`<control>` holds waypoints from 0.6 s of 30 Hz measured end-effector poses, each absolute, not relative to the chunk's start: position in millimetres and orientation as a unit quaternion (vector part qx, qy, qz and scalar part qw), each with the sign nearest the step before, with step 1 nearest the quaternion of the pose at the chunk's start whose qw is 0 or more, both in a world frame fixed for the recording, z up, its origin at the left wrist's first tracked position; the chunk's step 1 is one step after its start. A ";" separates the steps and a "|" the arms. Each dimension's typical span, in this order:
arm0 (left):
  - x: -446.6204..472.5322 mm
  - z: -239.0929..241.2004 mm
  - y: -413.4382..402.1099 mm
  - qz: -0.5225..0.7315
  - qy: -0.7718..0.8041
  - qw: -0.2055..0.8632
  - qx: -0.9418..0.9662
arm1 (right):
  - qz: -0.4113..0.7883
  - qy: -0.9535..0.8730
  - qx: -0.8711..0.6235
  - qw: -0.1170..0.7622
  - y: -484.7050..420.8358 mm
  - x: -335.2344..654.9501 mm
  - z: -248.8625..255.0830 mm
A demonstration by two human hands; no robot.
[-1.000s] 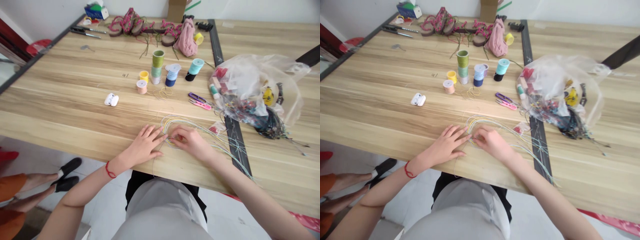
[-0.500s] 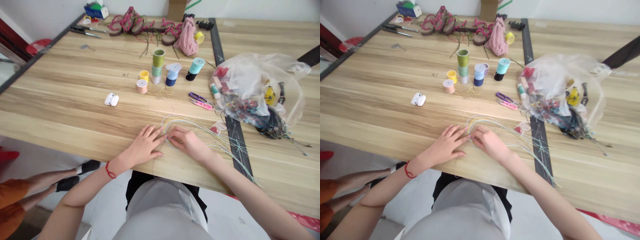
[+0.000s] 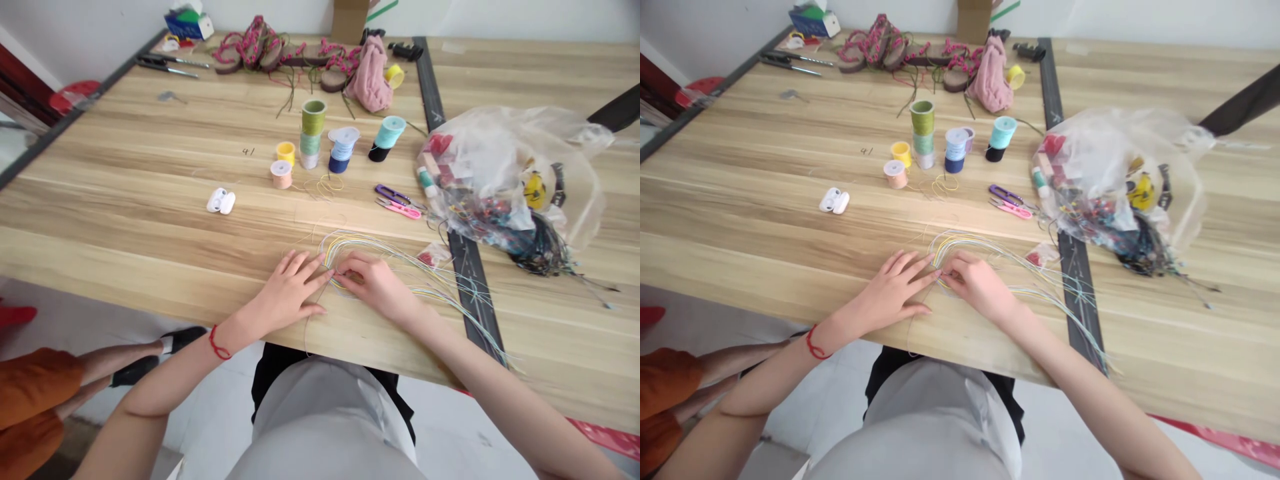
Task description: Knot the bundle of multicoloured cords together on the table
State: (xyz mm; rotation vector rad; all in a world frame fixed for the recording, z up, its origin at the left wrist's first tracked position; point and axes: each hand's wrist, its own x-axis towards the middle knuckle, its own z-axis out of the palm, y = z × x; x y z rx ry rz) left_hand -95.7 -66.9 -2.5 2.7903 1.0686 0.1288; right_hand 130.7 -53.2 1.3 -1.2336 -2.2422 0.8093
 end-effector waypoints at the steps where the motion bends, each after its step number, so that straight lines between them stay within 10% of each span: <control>1: -95.6 -2.4 -67.1 0.041 0.358 0.076 0.930 | 0.295 -0.813 -0.447 0.227 -53.1 131.4 1.8; 18: -95.8 -7.3 -71.9 0.036 0.368 0.077 0.926 | 0.295 -0.810 -0.441 0.249 -56.5 136.1 -4.5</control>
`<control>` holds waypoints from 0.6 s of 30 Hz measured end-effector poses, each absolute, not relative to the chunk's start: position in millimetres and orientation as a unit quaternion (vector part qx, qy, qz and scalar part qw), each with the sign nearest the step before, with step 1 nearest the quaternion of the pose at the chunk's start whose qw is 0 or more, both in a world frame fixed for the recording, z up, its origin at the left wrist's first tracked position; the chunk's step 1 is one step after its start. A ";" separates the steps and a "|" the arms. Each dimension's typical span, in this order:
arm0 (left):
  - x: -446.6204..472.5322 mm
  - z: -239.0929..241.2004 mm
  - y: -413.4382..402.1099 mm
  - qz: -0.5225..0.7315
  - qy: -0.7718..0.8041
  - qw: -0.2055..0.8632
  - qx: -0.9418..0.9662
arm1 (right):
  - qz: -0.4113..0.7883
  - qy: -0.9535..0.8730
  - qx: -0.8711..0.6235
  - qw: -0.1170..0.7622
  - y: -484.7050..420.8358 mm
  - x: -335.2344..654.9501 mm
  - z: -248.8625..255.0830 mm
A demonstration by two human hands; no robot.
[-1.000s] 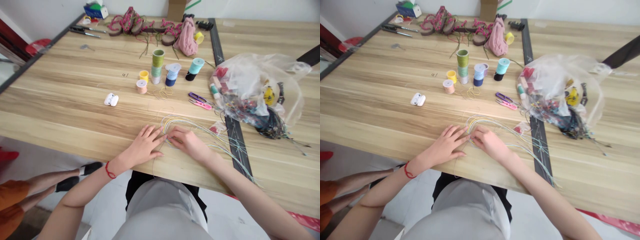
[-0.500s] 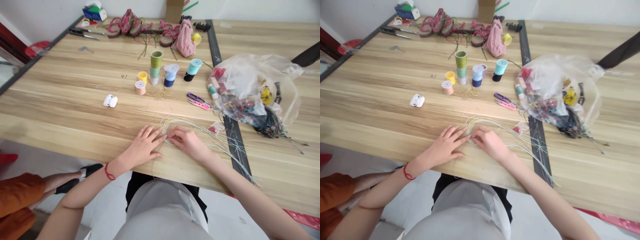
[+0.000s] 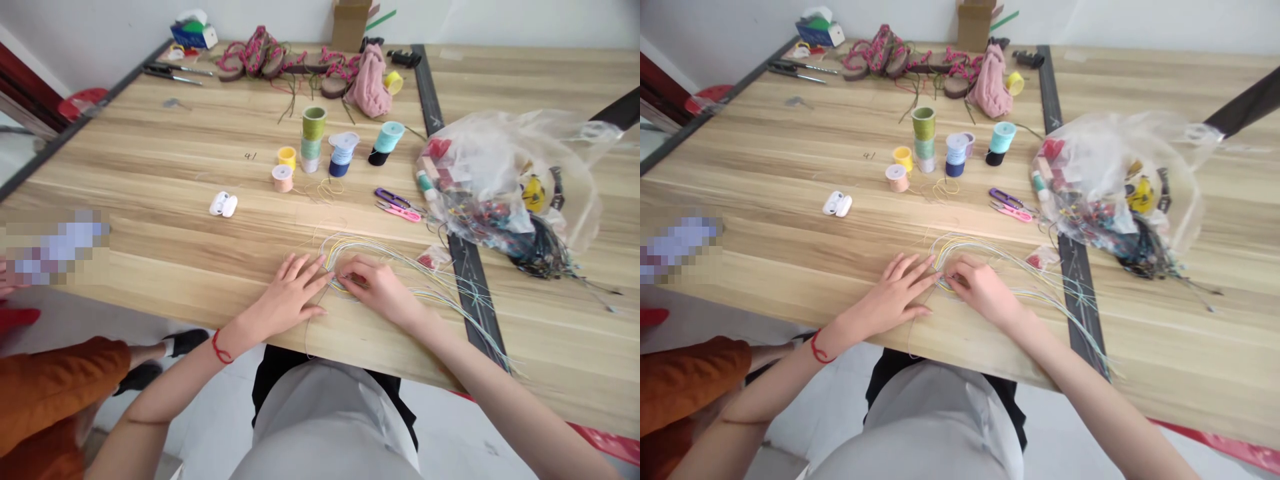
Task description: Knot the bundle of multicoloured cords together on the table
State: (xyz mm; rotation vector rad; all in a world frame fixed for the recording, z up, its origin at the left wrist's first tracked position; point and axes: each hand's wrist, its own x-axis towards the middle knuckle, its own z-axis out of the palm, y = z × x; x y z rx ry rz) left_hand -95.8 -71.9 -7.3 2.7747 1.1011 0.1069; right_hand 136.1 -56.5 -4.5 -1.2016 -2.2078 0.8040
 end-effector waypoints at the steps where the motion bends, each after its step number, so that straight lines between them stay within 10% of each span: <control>1: -95.5 -6.8 -72.2 0.031 0.367 0.074 0.927 | 0.296 -0.810 -0.442 0.246 -56.5 136.2 -4.2; 18: -95.8 -3.7 -71.8 0.027 0.366 0.073 0.927 | 0.300 -0.798 -0.452 0.262 -61.3 132.7 -1.5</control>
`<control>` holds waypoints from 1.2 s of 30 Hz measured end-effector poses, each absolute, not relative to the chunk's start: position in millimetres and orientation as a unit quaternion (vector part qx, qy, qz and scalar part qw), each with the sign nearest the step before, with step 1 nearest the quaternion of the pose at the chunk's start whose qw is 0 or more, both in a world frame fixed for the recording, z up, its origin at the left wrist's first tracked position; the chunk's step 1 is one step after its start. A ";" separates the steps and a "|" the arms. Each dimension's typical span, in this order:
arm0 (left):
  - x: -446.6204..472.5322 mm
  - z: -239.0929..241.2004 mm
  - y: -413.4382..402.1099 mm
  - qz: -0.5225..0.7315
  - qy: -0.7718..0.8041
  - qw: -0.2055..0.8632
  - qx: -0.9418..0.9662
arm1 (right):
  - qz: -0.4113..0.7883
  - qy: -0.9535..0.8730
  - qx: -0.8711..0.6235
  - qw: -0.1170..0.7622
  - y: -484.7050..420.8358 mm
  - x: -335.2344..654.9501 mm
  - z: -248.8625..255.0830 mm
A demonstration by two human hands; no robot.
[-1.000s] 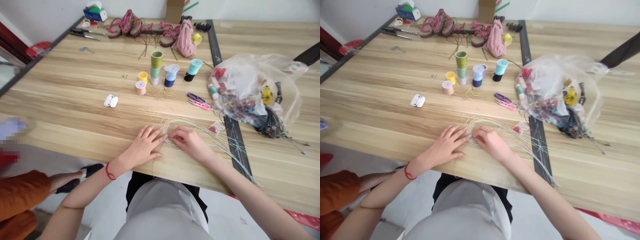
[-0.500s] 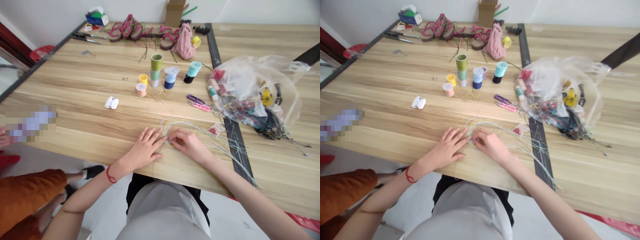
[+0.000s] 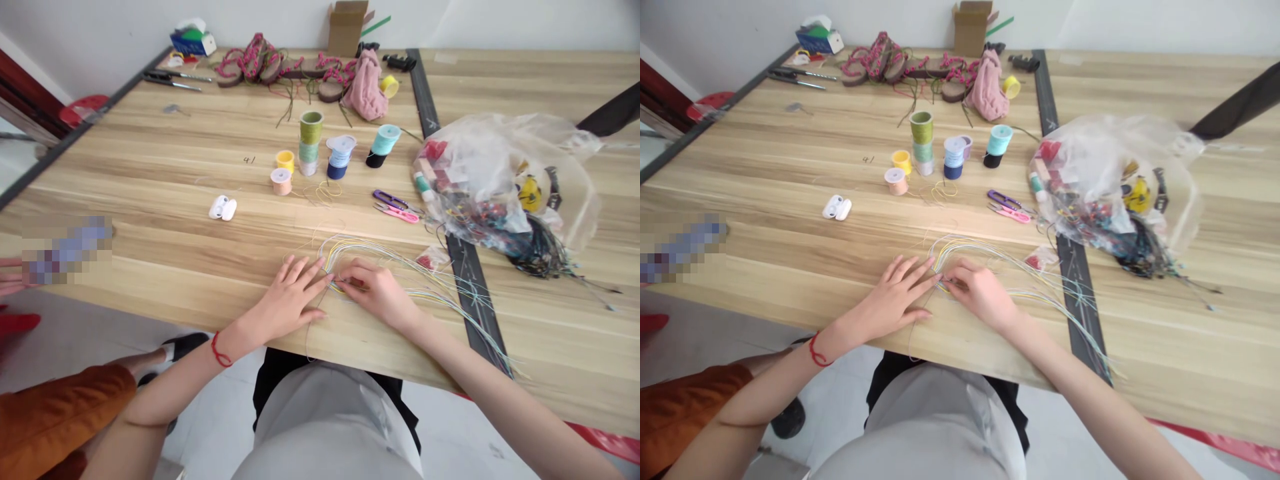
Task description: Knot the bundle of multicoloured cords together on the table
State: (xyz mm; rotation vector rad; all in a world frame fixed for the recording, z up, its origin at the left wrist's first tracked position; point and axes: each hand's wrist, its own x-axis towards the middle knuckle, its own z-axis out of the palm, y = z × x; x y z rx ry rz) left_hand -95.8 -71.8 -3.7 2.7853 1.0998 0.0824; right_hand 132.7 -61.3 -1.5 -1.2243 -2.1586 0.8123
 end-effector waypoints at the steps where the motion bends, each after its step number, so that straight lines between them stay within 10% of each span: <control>1: -96.1 -3.9 -71.8 0.028 0.367 0.076 0.927 | 0.299 -0.797 -0.452 0.268 -61.7 134.7 -0.2; 17: -98.8 -3.4 -70.7 0.040 0.378 0.126 0.916 | 0.504 -0.505 -0.532 0.455 -59.5 208.1 8.0; 23: -99.9 -3.6 -69.9 0.056 0.383 0.150 0.910 | 0.383 -0.431 -0.604 0.549 -59.3 232.7 12.3; 29: -98.1 -0.3 -69.0 0.076 0.378 0.168 0.907 | 0.019 -0.676 -0.631 0.381 -75.5 211.3 16.7; 36: -91.1 1.3 -77.5 0.064 0.373 0.124 0.917 | 0.005 -0.871 -0.462 0.169 -105.1 155.6 1.6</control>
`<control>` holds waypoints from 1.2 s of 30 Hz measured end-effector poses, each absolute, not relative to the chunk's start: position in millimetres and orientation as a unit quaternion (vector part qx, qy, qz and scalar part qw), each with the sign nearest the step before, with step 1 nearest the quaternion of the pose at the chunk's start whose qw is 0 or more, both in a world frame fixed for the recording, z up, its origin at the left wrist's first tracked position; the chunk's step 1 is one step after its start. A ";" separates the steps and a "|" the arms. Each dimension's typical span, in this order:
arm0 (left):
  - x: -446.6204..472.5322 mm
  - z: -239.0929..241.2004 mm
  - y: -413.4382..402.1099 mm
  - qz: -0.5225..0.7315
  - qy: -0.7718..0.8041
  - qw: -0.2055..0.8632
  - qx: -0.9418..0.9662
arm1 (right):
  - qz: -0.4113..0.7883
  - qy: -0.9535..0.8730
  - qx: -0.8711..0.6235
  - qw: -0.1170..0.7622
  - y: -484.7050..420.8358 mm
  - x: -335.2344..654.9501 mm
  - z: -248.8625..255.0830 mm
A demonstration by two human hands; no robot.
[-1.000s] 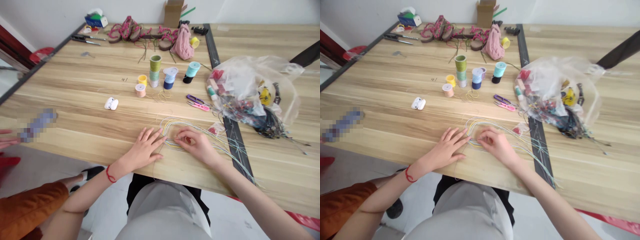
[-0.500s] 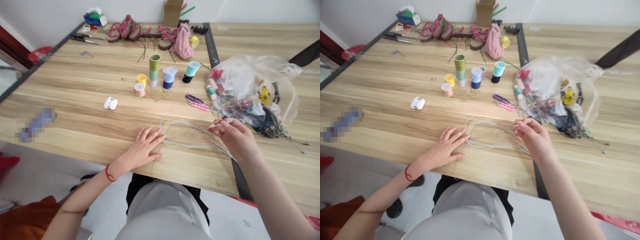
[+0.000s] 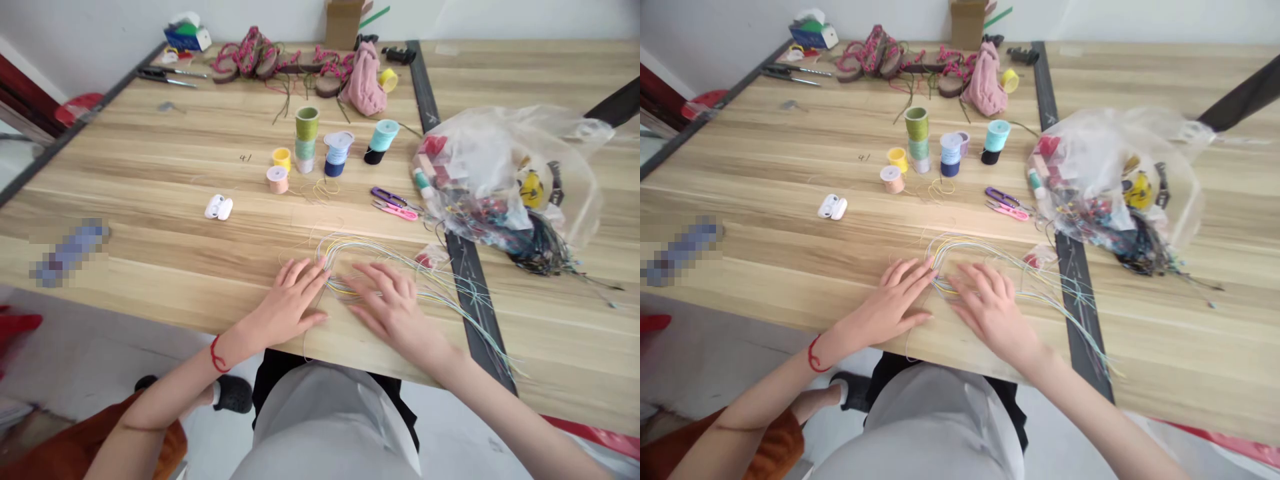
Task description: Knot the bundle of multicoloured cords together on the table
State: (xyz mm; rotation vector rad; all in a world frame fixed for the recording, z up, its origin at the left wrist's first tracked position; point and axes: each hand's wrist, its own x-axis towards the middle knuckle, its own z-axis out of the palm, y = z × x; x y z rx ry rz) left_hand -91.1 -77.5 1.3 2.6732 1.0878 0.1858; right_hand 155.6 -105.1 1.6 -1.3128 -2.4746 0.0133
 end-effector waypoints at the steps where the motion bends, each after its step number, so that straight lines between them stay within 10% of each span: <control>1: -90.8 0.4 -78.8 0.060 0.371 0.118 0.919 | -0.010 -0.879 -0.452 0.154 -106.4 152.1 -1.6; 36: -90.9 -6.0 -78.5 0.074 0.367 0.050 0.926 | 0.046 -0.865 -0.472 0.163 -66.0 147.4 -1.8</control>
